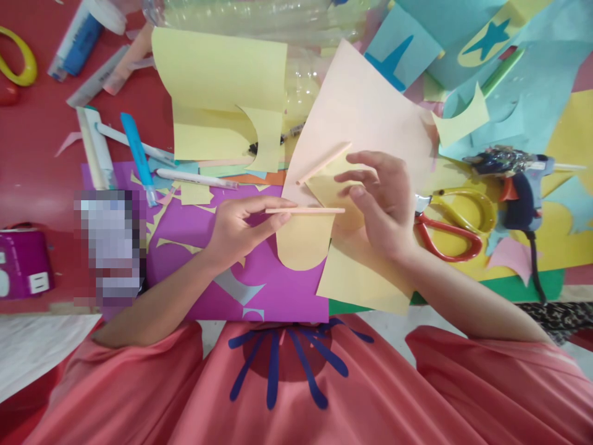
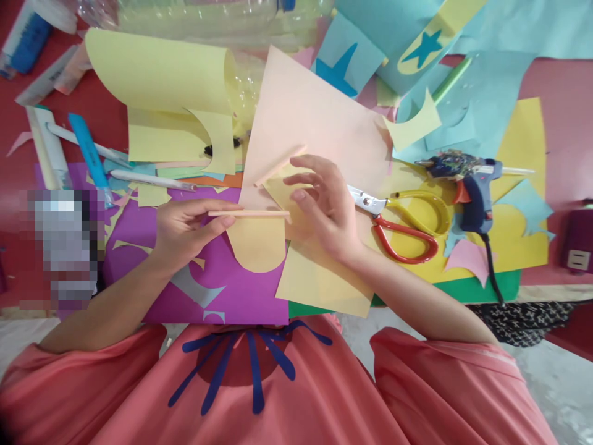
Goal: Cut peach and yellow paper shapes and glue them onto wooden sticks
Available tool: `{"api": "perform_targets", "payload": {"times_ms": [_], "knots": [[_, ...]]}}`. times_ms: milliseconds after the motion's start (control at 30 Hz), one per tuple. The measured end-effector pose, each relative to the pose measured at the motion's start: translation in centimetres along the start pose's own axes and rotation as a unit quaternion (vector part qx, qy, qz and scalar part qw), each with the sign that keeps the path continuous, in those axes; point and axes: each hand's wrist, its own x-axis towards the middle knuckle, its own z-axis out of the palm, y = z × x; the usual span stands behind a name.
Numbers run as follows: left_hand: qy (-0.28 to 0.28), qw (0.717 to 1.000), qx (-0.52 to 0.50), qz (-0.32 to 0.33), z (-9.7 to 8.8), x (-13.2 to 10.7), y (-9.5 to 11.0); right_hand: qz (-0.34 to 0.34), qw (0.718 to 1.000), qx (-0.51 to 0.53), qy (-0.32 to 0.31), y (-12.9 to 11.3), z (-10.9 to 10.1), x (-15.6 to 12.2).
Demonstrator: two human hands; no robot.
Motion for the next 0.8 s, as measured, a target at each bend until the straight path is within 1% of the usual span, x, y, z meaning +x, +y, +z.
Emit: {"api": "perform_targets", "payload": {"times_ms": [100, 167, 200, 300, 433, 633, 800], "knots": [[-0.014, 1.000, 0.000, 0.010, 0.1, -0.1, 0.0, -0.022, 0.992, -0.067, -0.109, -0.3, -0.4, -0.1], [-0.022, 0.999, -0.004, 0.030, 0.1, -0.2, -0.1, -0.015, 0.979, -0.105, -0.174, -0.5, -0.4, -0.2], [-0.025, 0.999, -0.004, 0.043, 0.2, -0.2, -0.2, -0.009, 0.973, -0.123, -0.193, -0.6, -0.4, -0.2], [-0.028, 0.996, -0.007, 0.090, 0.2, -0.3, -0.5, -0.005, 0.968, -0.151, -0.200, -0.9, -0.3, -0.2], [-0.044, 0.990, -0.015, 0.134, 0.2, -0.2, -0.7, -0.013, 0.967, -0.147, -0.209, -1.0, -0.1, -0.2], [-0.066, 0.985, -0.014, 0.159, 0.1, 0.0, -0.7, 0.021, 0.962, -0.160, -0.221, -1.0, -0.1, -0.2], [-0.068, 0.986, -0.003, 0.155, 0.2, 0.0, -1.0, 0.037, 0.963, -0.152, -0.220, -0.9, 0.0, -0.1]]}}
